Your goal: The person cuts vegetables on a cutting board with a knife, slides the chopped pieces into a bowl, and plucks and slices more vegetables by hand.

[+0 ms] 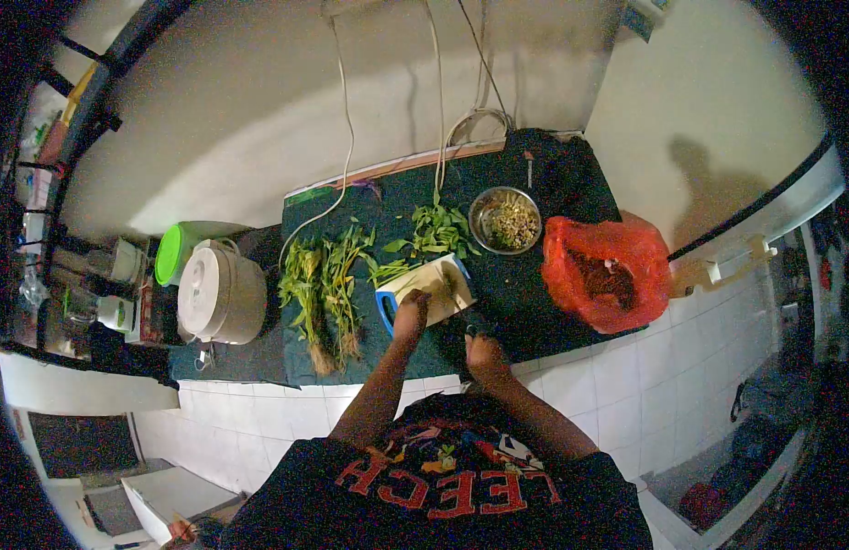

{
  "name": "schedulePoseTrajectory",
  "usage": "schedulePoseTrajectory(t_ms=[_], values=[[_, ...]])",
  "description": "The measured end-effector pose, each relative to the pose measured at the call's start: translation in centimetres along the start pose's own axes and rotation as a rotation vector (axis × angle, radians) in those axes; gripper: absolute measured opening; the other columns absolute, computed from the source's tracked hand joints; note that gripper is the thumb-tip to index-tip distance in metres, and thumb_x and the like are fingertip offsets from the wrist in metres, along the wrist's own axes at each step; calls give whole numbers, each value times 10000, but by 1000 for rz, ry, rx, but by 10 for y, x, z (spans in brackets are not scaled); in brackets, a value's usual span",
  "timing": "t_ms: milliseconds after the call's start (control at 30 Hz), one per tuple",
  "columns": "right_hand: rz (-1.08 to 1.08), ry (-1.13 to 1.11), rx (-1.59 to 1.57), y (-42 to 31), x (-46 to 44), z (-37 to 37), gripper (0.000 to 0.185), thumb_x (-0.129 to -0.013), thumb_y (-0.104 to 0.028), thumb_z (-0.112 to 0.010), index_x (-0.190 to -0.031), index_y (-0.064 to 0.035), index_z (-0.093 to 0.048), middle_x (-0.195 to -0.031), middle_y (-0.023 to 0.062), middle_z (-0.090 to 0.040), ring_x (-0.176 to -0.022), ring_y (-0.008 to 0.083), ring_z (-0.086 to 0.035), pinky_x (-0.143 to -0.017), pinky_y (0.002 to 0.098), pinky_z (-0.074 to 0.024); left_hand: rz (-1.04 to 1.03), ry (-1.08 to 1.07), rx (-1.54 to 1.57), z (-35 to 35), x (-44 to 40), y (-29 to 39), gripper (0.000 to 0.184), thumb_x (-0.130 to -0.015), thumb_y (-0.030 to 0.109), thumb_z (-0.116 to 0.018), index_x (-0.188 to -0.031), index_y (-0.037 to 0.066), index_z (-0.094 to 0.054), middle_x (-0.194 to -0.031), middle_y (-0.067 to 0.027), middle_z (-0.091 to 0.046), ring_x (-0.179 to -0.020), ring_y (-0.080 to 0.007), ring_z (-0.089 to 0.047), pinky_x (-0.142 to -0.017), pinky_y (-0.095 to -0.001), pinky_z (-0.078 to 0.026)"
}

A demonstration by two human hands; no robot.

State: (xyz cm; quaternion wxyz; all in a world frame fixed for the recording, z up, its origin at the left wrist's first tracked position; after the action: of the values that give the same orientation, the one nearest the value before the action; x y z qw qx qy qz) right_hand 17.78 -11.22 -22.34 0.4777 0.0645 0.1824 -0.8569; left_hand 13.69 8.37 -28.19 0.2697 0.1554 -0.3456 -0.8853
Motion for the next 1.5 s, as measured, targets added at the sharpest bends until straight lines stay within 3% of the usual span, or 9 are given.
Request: schedulePoseTrajectory(t_ms=[200, 267, 600, 800, 900, 967, 1167, 1233, 1500], values=[[2, -120, -50, -7, -13, -5, 298, -906, -280, -561, -812, 0, -523, -588, 141, -559, -522, 329, -596, -472, 416, -487, -187, 13, -221, -1, 3, 5, 252, -809, 83, -536, -1025, 55, -662, -965, -128, -619, -894, -334, -582, -797, -404, -488], [-238, -326, -120, 4, -14, -23, 315, -924, -291, -521, -810, 3, -530, -614, 127, -572, -566, 324, -630, -478, 393, -508, -233, 29, -269, 6, 4, 13, 268, -796, 83, -547, -1036, 67, -666, -968, -117, -621, -896, -322, -578, -801, -397, -485], [-55, -238, -78, -6, -6, -51, 291, -950, -278, -468, -911, 5, -521, -764, 210, -628, -656, 355, -647, -603, 449, -529, -170, 88, -225, 12, 3, -1, 177, -785, 104, -615, -925, 96, -722, -915, -100, -637, -862, -322, -574, -780, -391, -483], [-360, -343, -346, -5, -46, -41, 268, -920, -206, -475, -894, 16, -623, -883, 241, -626, -765, 357, -651, -641, 484, -522, 65, 130, 55, 22, 4, -14, 124, -801, 131, -649, -881, 52, -700, -875, -112, -634, -853, -327, -581, -764, -408, -481], [-123, -468, -208, -26, -42, -44, 312, -961, -255, -423, -1016, 45, -492, -839, 236, -635, -807, 411, -639, -678, 474, -522, 47, 109, -24, 19, 4, -16, 126, -796, 123, -638, -889, 55, -688, -894, -111, -629, -859, -327, -581, -768, -410, -482], [-406, -617, -238, -20, -25, -44, 317, -957, -268, -436, -959, 38, -519, -840, 230, -636, -802, 404, -650, -683, 471, -528, 30, 83, -95, 21, 7, -12, 135, -799, 118, -624, -908, 65, -683, -912, -110, -625, -863, -328, -579, -771, -409, -483], [-341, -449, -125, -23, -35, -31, 346, -942, -296, -479, -867, 35, -546, -755, 225, -634, -694, 388, -658, -601, 449, -543, -49, -29, -195, 26, 10, -4, 234, -783, 101, -561, -988, 113, -674, -1010, -71, -607, -932, -292, -565, -802, -393, -495], [-301, -400, -130, -26, -41, -22, 344, -941, -302, -483, -865, 28, -546, -743, 223, -634, -672, 388, -655, -579, 445, -542, -279, -17, -351, 20, 13, -5, 257, -756, 93, -564, -983, 116, -682, -1002, -63, -605, -944, -274, -563, -812, -372, -497], [-415, -476, -85, -33, -30, -30, 350, -950, -321, -463, -938, 24, -519, -762, 236, -638, -725, 396, -659, -642, 485, -537, -227, -26, -42, 24, 11, -25, 241, -748, 89, -572, -950, 120, -702, -956, -81, -601, -940, -300, -573, -820, -388, -487]])
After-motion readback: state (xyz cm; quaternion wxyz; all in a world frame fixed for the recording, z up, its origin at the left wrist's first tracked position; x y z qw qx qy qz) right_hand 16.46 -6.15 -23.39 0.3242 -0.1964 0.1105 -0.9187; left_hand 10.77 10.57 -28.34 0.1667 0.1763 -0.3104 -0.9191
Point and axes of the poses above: each hand's wrist, its own x-axis away from the middle knuckle, its own z-axis out of the back of the hand, y = z × x, the point moved 8 cm from there along -x, towards the middle knuckle
